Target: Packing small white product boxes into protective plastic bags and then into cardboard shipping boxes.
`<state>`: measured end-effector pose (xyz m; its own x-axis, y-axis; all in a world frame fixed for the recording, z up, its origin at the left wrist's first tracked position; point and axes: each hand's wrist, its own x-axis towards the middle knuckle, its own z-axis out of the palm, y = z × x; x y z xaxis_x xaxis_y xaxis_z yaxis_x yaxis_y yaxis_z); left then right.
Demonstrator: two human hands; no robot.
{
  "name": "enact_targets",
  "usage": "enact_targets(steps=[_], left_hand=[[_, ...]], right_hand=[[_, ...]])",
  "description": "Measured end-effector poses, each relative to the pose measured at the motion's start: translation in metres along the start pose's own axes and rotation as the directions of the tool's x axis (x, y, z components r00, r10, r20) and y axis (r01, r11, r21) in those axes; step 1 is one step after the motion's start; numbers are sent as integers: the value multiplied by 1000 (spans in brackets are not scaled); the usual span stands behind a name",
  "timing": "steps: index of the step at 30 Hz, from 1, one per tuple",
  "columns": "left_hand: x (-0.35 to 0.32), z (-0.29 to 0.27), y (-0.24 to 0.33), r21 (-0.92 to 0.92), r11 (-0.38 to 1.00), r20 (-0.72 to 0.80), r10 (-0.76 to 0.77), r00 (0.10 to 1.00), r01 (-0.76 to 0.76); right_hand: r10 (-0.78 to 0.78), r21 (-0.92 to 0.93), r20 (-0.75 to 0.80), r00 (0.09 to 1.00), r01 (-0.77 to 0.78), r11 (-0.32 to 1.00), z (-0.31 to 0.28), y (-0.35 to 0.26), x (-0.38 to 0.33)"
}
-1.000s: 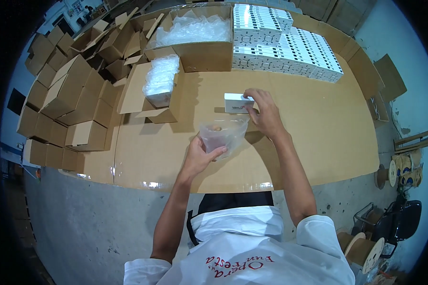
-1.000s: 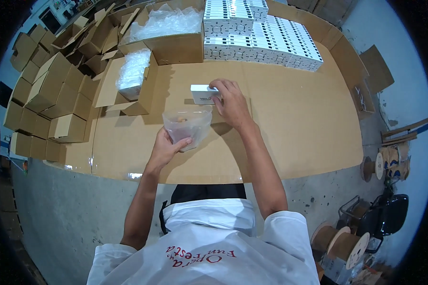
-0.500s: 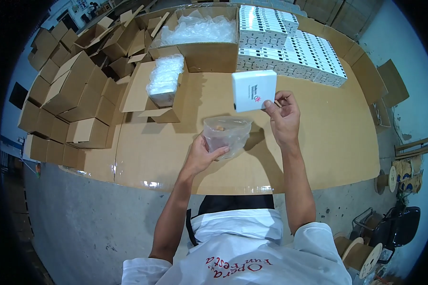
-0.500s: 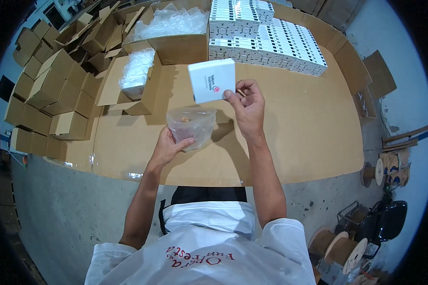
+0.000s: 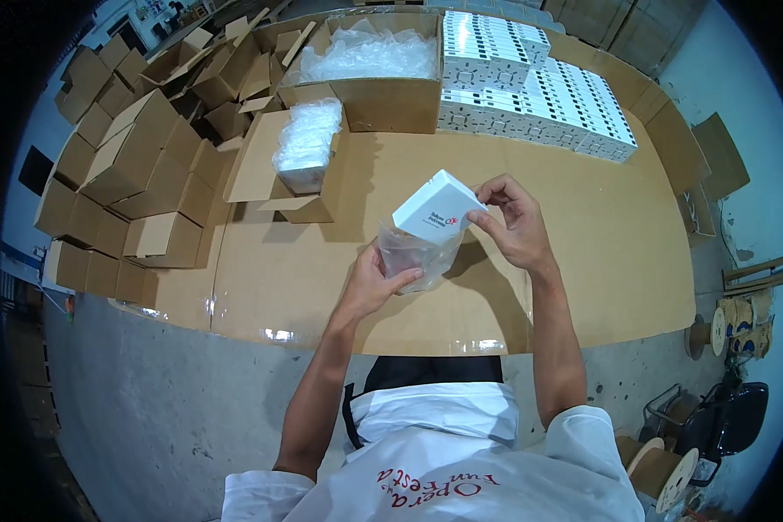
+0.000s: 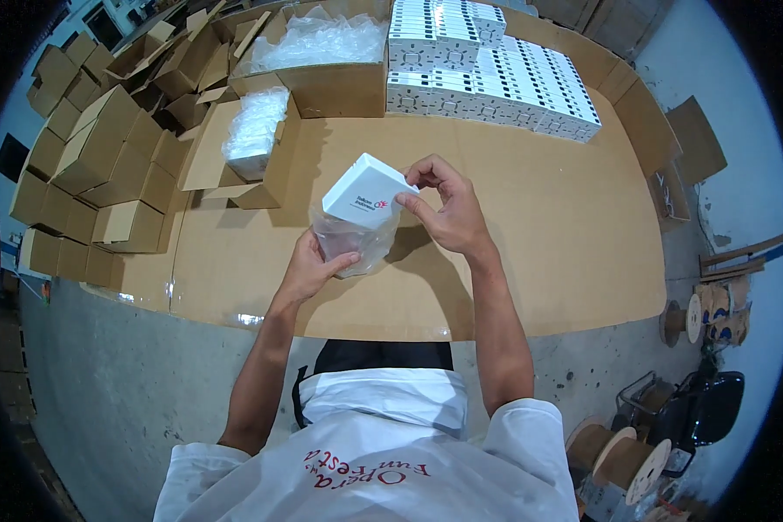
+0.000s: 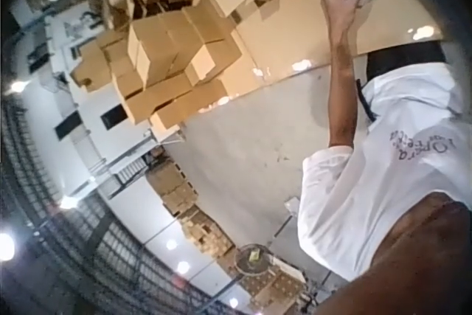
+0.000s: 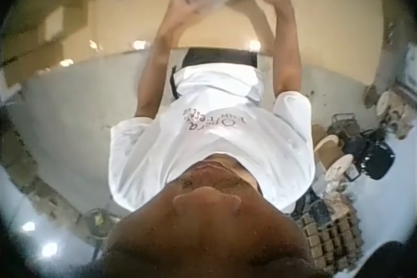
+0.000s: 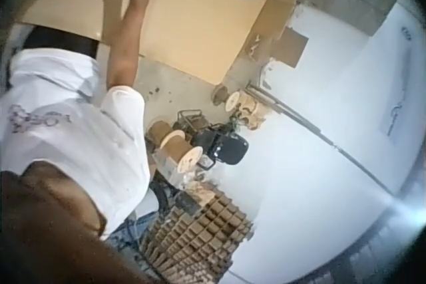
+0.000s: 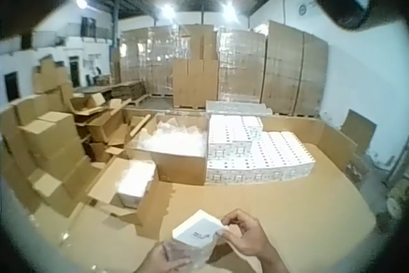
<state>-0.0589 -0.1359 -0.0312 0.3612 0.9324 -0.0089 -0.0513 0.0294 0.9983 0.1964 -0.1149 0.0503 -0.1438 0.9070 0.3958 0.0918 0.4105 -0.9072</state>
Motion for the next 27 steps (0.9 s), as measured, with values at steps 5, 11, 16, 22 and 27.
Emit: enact_targets(steps=[5,11,16,22,27], left_hand=[[-1,3,4,-31,999,6,22,1000,-21],[0,6,4,9,999,-4,42,999,-42],[1,13,5,-73,997,-84,-4,996,-2],[4,27,2,-231,973,-194,-56,979,10],[8,37,-6,-377,926,-211,-70,975,-15]], right_hand=[[-30,-161,60,998,40,986,0,-13,4],[11,-252,138,990,24,968,5,-21,5],[34,-261,181,983,14,965,8,-16,5],[110,-80,52,993,-106,991,9,-6,-1],[355,265,-18,935,-338,903,9,27,-38]])
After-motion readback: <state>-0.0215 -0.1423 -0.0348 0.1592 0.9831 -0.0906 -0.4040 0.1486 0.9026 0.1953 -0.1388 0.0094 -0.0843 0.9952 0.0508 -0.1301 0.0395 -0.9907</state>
